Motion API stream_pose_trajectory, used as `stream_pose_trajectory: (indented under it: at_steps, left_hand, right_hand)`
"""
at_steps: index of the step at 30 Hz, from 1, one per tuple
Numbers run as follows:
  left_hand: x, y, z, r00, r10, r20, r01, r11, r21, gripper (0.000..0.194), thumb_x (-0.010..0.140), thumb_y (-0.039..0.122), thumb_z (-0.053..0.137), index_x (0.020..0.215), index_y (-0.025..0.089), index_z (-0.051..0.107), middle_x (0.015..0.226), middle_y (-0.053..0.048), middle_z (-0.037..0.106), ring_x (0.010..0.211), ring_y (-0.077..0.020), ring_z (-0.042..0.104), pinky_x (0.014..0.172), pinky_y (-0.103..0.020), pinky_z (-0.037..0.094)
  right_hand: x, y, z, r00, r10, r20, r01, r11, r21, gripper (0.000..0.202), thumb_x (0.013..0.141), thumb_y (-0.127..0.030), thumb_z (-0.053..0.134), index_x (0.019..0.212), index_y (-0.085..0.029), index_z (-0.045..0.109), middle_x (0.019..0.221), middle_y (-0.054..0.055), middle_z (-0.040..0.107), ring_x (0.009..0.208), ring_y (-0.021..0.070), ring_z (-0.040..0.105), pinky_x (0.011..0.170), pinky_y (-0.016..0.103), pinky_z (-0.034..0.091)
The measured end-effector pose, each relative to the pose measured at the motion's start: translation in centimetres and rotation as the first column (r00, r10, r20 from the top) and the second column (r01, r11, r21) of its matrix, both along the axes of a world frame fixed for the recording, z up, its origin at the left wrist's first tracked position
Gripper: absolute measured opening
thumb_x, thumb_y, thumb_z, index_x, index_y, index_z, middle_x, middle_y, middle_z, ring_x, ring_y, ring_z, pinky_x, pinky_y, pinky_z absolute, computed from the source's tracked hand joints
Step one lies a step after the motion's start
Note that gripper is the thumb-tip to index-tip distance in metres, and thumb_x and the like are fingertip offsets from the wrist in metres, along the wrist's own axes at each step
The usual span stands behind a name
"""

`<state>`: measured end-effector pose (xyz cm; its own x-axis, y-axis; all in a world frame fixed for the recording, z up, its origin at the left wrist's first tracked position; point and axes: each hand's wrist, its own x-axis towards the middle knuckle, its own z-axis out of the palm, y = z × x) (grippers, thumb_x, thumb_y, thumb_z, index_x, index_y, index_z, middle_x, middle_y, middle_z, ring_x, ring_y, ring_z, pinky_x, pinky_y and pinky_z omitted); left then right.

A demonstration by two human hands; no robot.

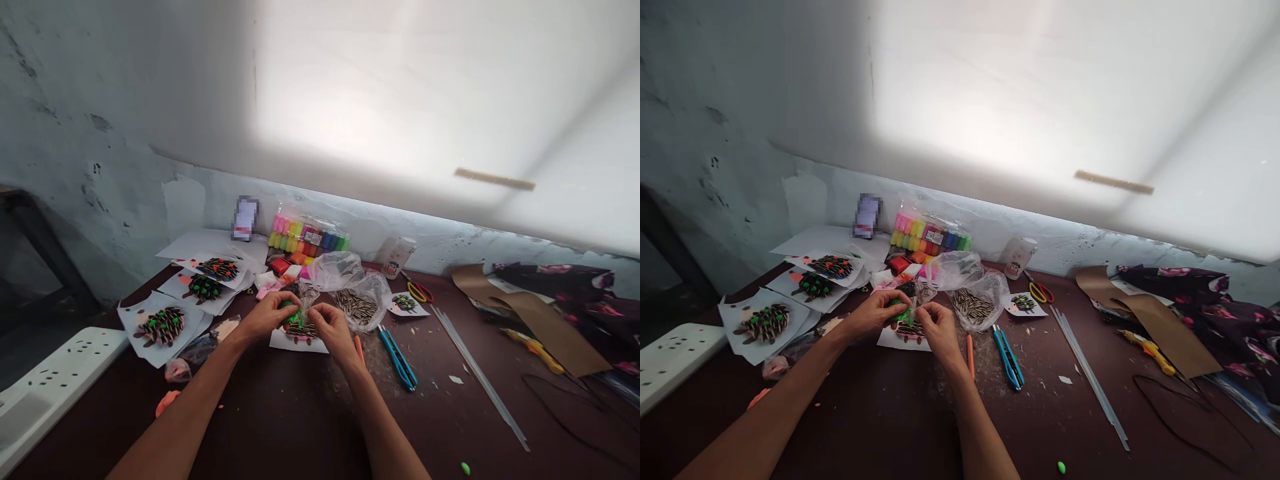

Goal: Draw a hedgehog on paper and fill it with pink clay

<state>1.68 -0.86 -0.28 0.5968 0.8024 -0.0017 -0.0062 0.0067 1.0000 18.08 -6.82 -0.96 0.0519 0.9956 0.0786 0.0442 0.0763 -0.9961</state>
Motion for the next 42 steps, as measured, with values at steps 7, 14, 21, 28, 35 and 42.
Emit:
stream_pose_trajectory:
  at_steps: [7, 14, 21, 28, 35, 42]
  left_hand:
    - [0.0, -0.2, 0.1, 1.0, 0.019, -0.007, -0.019, 1.0, 0.011, 0.029, 0.072, 0.041, 0.068, 0.083, 0.015, 0.061, 0.062, 0.003, 0.059, 0.051, -0.0094, 0.056, 0.051, -0.023, 0.045]
    - [0.1, -0.3, 0.2, 1.0, 0.019, -0.017, -0.019, 1.0, 0.012, 0.029, 0.073, 0.041, 0.069, 0.084, 0.015, 0.062, 0.064, 0.003, 0.059, 0.05, -0.0093, 0.055, 0.051, -0.023, 0.045]
    - [0.1, -0.3, 0.3, 0.999, 0.045, -0.012, -0.044, 0.998, 0.038, 0.032, 0.07, 0.043, 0.073, 0.081, 0.014, 0.063, 0.061, 0.004, 0.057, 0.05, -0.009, 0.053, 0.049, -0.022, 0.044]
    - [0.1, -0.2, 0.1, 0.999, 0.036, 0.036, -0.036, 0.999, -0.004, 0.03, 0.072, 0.041, 0.07, 0.083, 0.015, 0.06, 0.061, 0.004, 0.057, 0.049, -0.0095, 0.054, 0.048, -0.022, 0.044]
    - [0.3, -0.1, -0.2, 0.999, 0.01, 0.046, -0.009, 1.0, -0.03, 0.034, 0.071, 0.044, 0.07, 0.084, 0.015, 0.058, 0.057, 0.006, 0.055, 0.047, -0.0091, 0.053, 0.046, -0.021, 0.041]
    - [0.1, -0.2, -0.3, 0.993, 0.061, 0.098, -0.056, 0.997, -0.049, 0.038, 0.071, 0.042, 0.074, 0.094, 0.016, 0.057, 0.06, 0.007, 0.055, 0.047, -0.0087, 0.053, 0.048, -0.021, 0.041]
  right_hand:
    - [0.1, 0.1, -0.6, 0.999, -0.015, 0.05, 0.015, 1.0, 0.004, 0.028, 0.073, -0.044, 0.073, 0.077, -0.016, 0.066, 0.065, 0.001, 0.064, 0.048, 0.0107, 0.054, 0.042, 0.021, 0.042]
    - [0.1, 0.0, -0.3, 0.998, -0.024, 0.065, 0.024, 1.0, 0.001, 0.024, 0.068, -0.038, 0.075, 0.074, -0.017, 0.065, 0.066, -0.001, 0.063, 0.047, 0.0098, 0.054, 0.042, 0.02, 0.04]
    - [0.0, -0.2, 0.3, 0.999, 0.043, -0.018, -0.044, 0.999, -0.021, 0.032, 0.071, -0.048, 0.073, 0.068, -0.018, 0.061, 0.057, -0.004, 0.056, 0.046, 0.0082, 0.046, 0.043, 0.021, 0.038]
    - [-0.2, -0.3, 0.8, 0.997, 0.042, -0.071, -0.044, 0.999, -0.025, 0.034, 0.068, -0.05, 0.073, 0.064, -0.019, 0.061, 0.053, -0.005, 0.051, 0.044, 0.007, 0.039, 0.041, 0.021, 0.034]
    - [-0.5, -0.4, 1.0, 0.995, -0.058, 0.082, 0.055, 0.998, 0.039, 0.022, 0.071, -0.038, 0.061, 0.061, -0.02, 0.054, 0.054, -0.005, 0.051, 0.046, 0.0085, 0.042, 0.042, 0.02, 0.035]
    - [-0.5, -0.7, 1.0, 0.901, -0.289, 0.324, 0.245, 0.954, 0.171, 0.015, 0.071, -0.027, 0.049, 0.057, -0.021, 0.048, 0.052, -0.004, 0.05, 0.051, 0.0109, 0.045, 0.047, 0.021, 0.033]
